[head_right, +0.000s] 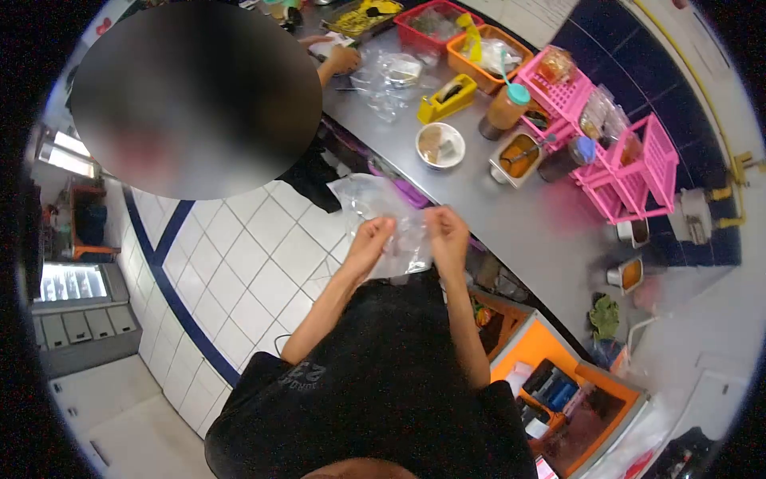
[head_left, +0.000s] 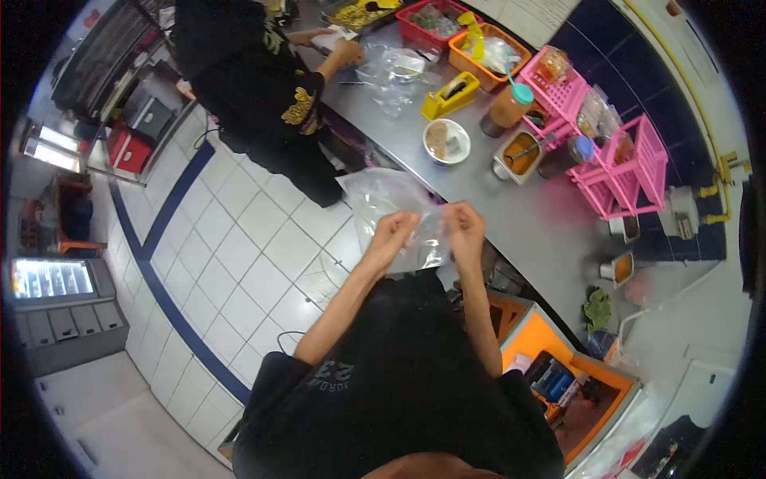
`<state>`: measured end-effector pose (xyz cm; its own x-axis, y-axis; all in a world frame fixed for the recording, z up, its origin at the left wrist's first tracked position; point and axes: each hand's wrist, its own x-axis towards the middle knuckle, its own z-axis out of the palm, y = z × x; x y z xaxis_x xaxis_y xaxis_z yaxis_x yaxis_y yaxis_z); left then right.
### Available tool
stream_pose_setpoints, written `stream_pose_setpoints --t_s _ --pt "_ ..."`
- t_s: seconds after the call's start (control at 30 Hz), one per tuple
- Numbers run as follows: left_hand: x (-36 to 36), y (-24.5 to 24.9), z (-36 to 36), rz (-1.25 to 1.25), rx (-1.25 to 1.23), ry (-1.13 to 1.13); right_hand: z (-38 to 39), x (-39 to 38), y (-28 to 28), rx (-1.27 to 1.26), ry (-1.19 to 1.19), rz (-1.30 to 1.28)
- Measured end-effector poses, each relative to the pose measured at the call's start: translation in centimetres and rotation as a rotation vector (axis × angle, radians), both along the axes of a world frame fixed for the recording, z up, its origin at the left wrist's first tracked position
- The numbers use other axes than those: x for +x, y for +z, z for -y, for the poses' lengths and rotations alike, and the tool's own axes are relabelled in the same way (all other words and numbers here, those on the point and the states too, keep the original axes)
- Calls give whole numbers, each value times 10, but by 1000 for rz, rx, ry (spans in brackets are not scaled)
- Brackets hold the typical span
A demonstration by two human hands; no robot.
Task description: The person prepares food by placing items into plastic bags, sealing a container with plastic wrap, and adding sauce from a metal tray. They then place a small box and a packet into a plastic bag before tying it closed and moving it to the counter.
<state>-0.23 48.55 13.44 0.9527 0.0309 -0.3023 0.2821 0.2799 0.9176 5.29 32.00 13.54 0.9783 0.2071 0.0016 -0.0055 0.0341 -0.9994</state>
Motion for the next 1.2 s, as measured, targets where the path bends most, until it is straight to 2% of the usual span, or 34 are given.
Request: stream_pose_setpoints --t_s 0.03,0.1,0.13,0.17,0.2,0.27,0.3,0.37,0.4,0.43,0.47,0.53,0.57,0.6,0.63,0.67,0.7,0.73,0.8,0.83,0.87,0.9,0.93,0.97,1.0,1.07,1.1,1.13,1.2 --pt "-1 14 10 -16 -227 105 -3 5 -4 60 -168 -62" --pt "-1 -16 8 57 -257 60 -7 2 -12 170 -111 -134" --pt "2 -6 10 126 -295 -2 -9 -3 -1 271 -69 -206" --pt "2 5 22 86 -233 126 -17 -14 7 269 -44 -256" --pt "6 -2 22 91 -235 117 -22 -22 9 269 -52 -249" --pt "10 -22 15 19 -71 110 -22 -32 11 45 149 -123" --pt "6 -6 12 45 191 91 -16 -31 -7 101 166 -245" --pt "-2 -26 -10 209 467 77 33 -19 -73 -149 52 -44" --pt "-6 -11 -29 286 570 118 57 -9 -67 -249 -73 -33" --pt "-6 10 -44 374 678 159 79 -8 -69 -216 -209 -176" --pt "-7 21 -40 375 679 154 95 -9 -83 -214 -213 -177" --pt "-8 35 -25 386 394 461 105 -11 -106 -421 -457 -27" --pt "-6 23 -20 436 388 477 97 -13 -112 -414 -469 -25" --pt "-5 27 -13 436 384 468 76 -22 -100 -611 -552 246" --pt "-5 34 -4 359 229 426 55 -34 -85 -811 -627 516" --pt "-4 38 3 286 76 377 33 -42 -64 -785 -571 561" --pt "-9 29 9 180 107 208 16 -47 -49 -759 -515 606" --pt "-14 19 18 179 101 192 12 -47 -71 -769 -529 601" --pt "-25 4 32 349 358 -266 13 -51 -129 -450 -258 491" --pt "-28 2 28 399 474 -349 25 -54 -126 -457 -268 485" --pt "-22 -16 10 401 471 -358 45 -54 -120 -395 -343 349" --pt "-12 -46 -17 362 749 -282 64 -54 -107 -327 -414 214" --pt "-6 -62 -32 315 1026 -194 84 -60 -74 -416 -435 -114" --pt "-3 -56 -37 321 1031 -194 98 -65 -70 -591 -445 -64" --pt "0 -43 -42 291 998 -184 102 -75 -77 -583 -454 -62" --pt "0 -31 -36 259 957 -172 110 -95 -96 -906 -482 366" --pt "-2 -27 -20 295 853 -207 104 -102 -84 -881 -461 237" --pt "-3 -25 -4 331 751 -250 106 -105 -99 -879 -470 234" --pt "-4 -22 28 382 740 -440 106 -111 -137 -711 -382 456"
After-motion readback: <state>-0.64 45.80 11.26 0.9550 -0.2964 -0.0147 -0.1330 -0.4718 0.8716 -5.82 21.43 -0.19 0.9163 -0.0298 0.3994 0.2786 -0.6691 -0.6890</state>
